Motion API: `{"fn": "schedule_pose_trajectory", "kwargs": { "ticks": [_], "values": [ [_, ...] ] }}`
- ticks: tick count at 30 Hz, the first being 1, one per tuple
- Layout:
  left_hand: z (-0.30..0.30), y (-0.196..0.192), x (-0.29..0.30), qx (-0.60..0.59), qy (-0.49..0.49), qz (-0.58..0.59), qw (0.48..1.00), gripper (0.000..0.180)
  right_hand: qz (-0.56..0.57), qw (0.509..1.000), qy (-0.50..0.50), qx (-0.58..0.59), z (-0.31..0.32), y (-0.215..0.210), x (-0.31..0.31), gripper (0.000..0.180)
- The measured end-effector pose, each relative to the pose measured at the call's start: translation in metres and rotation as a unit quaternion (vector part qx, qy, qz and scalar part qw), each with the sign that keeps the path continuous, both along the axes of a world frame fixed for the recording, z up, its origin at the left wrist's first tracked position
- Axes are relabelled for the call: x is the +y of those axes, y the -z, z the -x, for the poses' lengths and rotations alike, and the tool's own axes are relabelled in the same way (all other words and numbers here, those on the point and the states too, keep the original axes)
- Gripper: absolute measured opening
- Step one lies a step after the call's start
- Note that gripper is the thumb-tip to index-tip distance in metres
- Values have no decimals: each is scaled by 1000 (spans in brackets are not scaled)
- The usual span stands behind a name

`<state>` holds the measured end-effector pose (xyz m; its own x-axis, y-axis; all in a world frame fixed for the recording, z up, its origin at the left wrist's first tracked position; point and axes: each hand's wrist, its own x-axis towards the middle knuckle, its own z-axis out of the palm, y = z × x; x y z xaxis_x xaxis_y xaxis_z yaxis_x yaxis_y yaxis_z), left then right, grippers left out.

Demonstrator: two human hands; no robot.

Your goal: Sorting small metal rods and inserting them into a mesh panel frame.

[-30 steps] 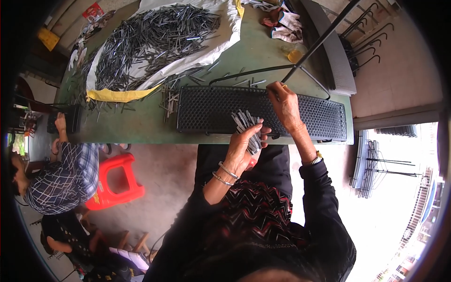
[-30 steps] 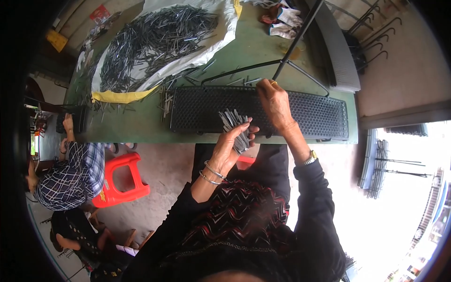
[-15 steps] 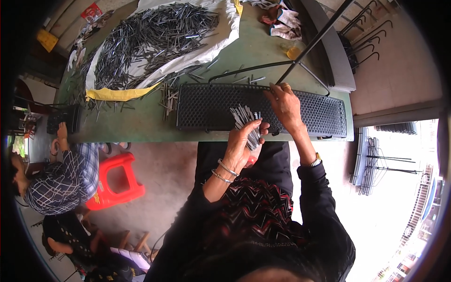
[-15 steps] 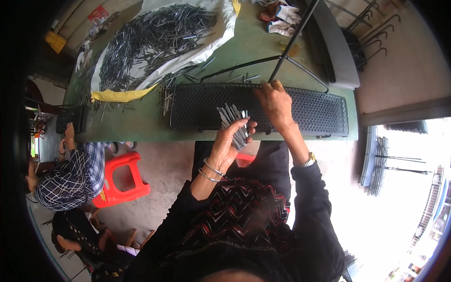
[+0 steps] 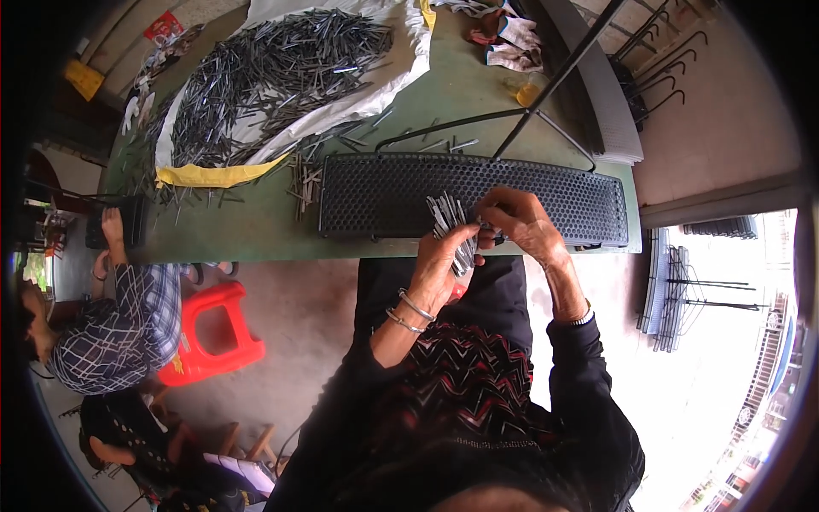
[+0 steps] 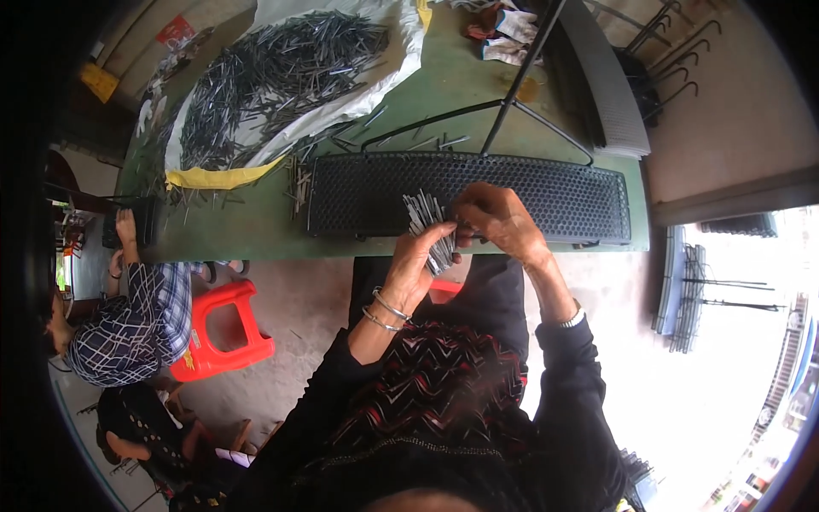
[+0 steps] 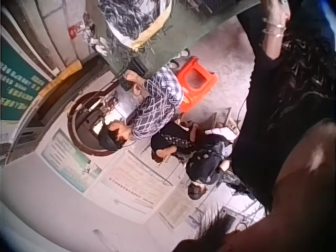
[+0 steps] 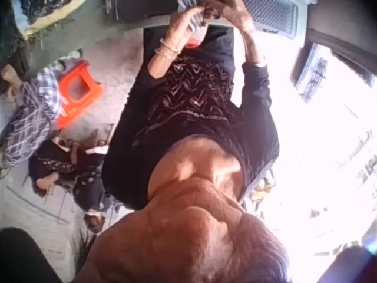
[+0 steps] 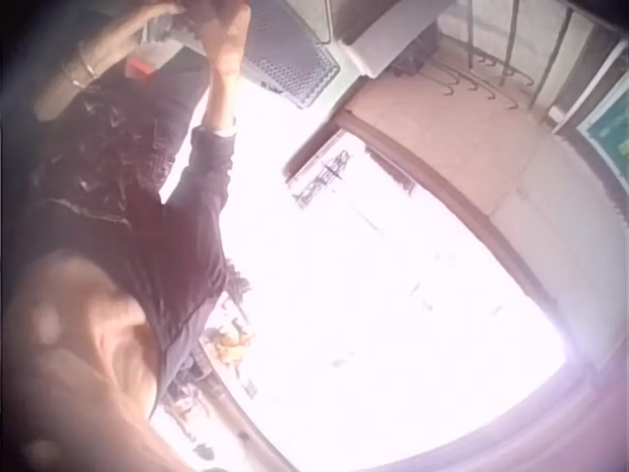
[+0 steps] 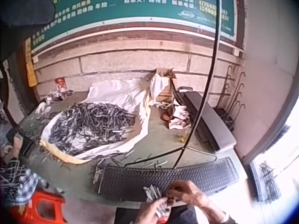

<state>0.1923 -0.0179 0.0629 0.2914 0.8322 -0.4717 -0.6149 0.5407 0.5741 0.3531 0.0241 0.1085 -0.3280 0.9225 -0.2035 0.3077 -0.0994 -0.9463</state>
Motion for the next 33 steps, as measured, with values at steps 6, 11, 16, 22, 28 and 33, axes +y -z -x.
{"fn": "schedule_pose_trajectory", "kwargs": {
  "ticks": [6, 11, 16, 22, 28, 33],
  "values": [
    [-1, 3, 1, -70, -11, 42, 997, 21, -114, 982, 147, 32, -2, 7, 3, 8],
    [-5, 8, 0, -103, -16, 49, 993, 30, -278, 924, 250, -82, 1, 17, 23, 6],
    [-6, 8, 1, -95, -12, 58, 994, 24, -326, 898, 271, -119, -6, 52, 45, 5],
    [-3, 4, 5, -51, -17, 38, 998, 16, -338, 890, 214, -221, -1, 61, 46, 4],
    [-7, -1, 4, -38, 7, 23, 999, 15, -414, 834, 148, -333, -6, 55, 51, 9],
    [-3, -3, 1, -23, -10, 21, 999, 18, -231, 948, 93, -199, -7, 21, 29, 14]
  ]
}}
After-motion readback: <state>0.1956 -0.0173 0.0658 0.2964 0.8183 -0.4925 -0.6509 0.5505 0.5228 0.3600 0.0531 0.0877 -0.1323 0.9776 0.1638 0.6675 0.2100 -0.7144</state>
